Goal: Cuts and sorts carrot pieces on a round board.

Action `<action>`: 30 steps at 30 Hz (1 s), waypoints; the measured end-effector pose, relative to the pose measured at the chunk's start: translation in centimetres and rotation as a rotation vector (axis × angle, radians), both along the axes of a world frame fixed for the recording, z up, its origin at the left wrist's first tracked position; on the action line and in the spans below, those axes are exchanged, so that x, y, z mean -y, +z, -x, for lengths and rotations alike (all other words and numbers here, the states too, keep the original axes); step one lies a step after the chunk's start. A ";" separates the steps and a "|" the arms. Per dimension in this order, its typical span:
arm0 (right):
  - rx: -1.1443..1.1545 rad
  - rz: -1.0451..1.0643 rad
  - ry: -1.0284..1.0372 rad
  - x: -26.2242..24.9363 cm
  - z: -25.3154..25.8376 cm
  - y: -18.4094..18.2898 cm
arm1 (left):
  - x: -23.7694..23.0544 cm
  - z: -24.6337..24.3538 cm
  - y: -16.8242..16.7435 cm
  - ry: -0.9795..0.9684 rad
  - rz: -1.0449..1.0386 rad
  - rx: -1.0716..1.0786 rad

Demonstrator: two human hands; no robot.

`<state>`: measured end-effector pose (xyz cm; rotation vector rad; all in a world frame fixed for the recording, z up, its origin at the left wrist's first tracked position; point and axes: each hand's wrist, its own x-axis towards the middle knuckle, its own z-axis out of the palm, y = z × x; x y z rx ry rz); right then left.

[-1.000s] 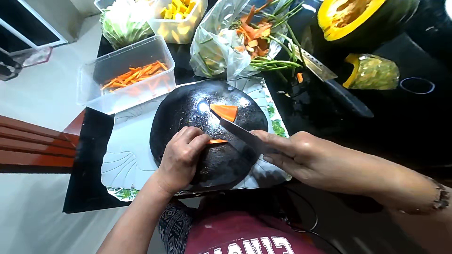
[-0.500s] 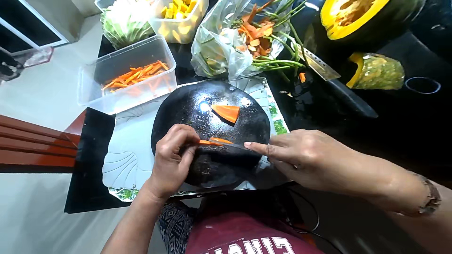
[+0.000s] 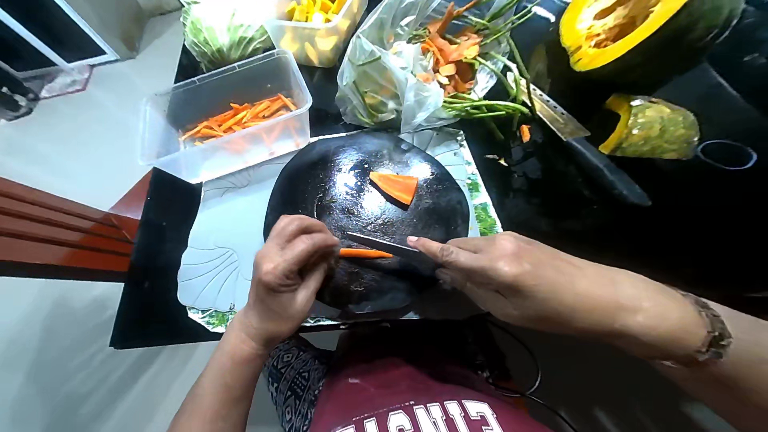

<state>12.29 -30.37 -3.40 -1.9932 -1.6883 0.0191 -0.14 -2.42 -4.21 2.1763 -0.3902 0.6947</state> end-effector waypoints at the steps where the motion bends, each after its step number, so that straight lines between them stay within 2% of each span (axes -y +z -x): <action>1: 0.008 0.008 0.008 -0.2 0.0 0.1 | 0.3 -0.2 0.5 0.055 0.042 0.033; 5: 0.050 0.036 0.048 -0.9 -0.1 0.7 | 2.0 -2.1 2.7 0.216 0.142 0.188; 8: 0.083 0.036 0.073 -1.3 -0.2 0.9 | 3.6 -4.1 3.6 0.236 0.126 0.230; 15: 0.143 0.068 0.073 -1.7 -0.3 0.6 | 5.5 -7.0 2.5 0.281 -0.036 0.075; 30: 0.195 0.087 0.088 -1.9 -0.8 0.7 | 5.5 -7.8 1.3 0.252 -0.085 -0.032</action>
